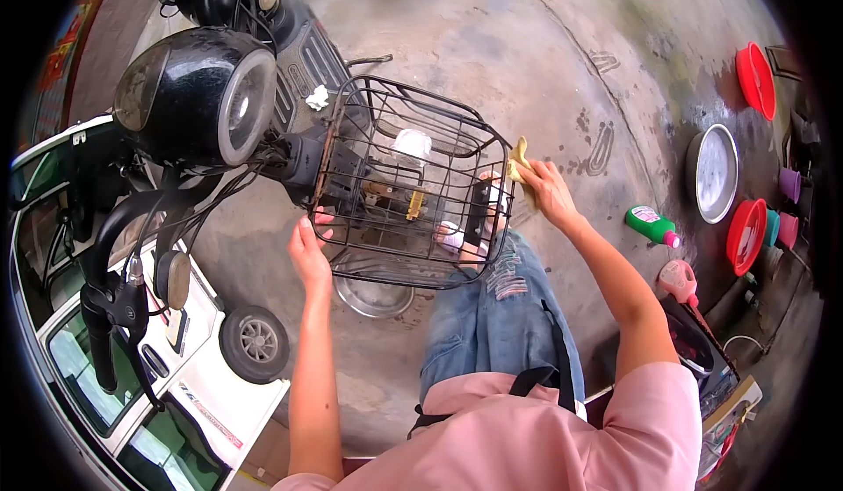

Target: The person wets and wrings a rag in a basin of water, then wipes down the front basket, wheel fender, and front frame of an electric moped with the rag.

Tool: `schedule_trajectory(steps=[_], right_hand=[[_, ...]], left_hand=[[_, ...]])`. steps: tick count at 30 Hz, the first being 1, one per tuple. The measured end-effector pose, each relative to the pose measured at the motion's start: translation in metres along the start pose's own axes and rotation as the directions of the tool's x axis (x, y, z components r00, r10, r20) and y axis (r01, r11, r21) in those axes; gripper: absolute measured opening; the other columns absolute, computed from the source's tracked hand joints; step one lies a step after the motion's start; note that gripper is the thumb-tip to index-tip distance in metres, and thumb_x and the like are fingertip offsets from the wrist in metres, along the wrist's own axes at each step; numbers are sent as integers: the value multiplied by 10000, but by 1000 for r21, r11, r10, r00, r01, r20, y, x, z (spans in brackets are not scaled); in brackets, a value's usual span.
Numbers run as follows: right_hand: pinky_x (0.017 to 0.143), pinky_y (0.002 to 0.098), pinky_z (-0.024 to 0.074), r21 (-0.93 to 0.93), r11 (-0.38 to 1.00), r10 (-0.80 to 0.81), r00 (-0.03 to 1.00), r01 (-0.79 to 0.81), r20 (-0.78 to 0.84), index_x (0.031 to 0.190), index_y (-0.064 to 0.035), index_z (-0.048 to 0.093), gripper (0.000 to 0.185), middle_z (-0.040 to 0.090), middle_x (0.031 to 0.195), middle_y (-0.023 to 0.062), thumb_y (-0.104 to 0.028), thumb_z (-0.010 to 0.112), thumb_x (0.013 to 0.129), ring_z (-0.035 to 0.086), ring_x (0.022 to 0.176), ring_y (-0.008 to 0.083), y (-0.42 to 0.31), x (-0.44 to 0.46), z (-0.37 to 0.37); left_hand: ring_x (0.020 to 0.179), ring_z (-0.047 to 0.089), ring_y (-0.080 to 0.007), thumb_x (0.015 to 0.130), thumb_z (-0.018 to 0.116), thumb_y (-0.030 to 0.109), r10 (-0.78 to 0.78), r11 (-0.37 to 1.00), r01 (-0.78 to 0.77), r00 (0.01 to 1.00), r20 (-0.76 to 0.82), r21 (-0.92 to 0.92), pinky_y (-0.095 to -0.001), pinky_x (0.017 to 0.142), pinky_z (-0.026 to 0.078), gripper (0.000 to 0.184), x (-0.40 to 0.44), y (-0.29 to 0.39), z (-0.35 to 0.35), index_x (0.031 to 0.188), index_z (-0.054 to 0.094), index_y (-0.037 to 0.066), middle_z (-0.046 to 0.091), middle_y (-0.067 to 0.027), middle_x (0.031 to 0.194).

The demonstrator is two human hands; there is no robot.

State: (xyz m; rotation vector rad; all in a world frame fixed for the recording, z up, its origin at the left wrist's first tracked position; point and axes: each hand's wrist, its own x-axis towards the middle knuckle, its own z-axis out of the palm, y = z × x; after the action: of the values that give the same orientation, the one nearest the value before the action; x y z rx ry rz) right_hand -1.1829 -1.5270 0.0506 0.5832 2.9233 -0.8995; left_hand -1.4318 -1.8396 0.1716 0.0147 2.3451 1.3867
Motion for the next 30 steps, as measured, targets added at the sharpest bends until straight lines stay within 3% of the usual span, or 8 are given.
schedule_trajectory(steps=[4,10,12,14,17,18,21,30], right_hand=[[792,360,438,165,964,229,965,-207,-128,1182,-176,552,447,563,982,66,-42,549,756,514,902,281,1,-15,-3],[848,363,420,273,947,-32,898,167,-439,1076,-136,596,317,570,1033,81,-57,532,776,509,969,291,-103,139,-58],[866,373,419,221,928,-140,831,300,-538,1076,-146,593,261,569,1049,69,-175,527,825,501,988,304,-135,192,-37],[829,403,450,170,924,-228,849,343,-477,1015,-150,607,265,599,1018,68,-335,509,852,539,949,322,-157,237,3],[783,419,468,181,970,-144,984,160,-101,970,-134,609,322,616,978,95,-399,446,887,574,887,344,-167,279,26],[732,425,473,273,930,-217,966,247,-137,948,-117,599,307,632,912,120,-386,467,880,597,820,348,-159,288,28],[696,395,457,569,781,-371,924,256,94,949,-111,590,265,637,816,136,-350,520,861,602,797,313,-130,298,20],[670,313,448,624,779,22,997,-66,79,940,-59,568,212,613,789,91,-255,558,860,569,710,204,-34,154,-12]], left_hand=[[838,586,-113,969,336,273,28,999,-28,1000,1,24,-243,669,498,380,0,-1,1,1002,592,-6,631,-55,914],[815,570,-93,957,399,237,11,1000,-11,1000,-1,26,-245,673,490,298,0,1,1,984,596,14,630,-44,921],[803,568,-94,950,423,240,33,999,-33,999,0,14,-248,672,489,287,0,1,2,986,597,14,631,-39,900],[776,564,-95,934,465,250,21,998,-21,1000,8,51,-244,662,480,277,0,3,1,987,599,13,634,-36,888],[764,557,-83,926,484,263,4,998,-4,1000,1,61,-230,645,468,283,1,5,3,994,600,15,633,-30,878],[779,555,-77,923,489,273,-14,998,14,1000,7,65,-222,644,466,290,3,5,3,1000,601,18,630,-29,885],[771,542,-63,914,508,279,-52,996,52,999,11,72,-208,636,455,287,-2,6,0,998,606,22,628,-23,881],[755,548,-82,929,479,284,-32,998,32,999,-6,62,-233,654,457,301,-1,8,2,976,605,15,627,-27,859]])
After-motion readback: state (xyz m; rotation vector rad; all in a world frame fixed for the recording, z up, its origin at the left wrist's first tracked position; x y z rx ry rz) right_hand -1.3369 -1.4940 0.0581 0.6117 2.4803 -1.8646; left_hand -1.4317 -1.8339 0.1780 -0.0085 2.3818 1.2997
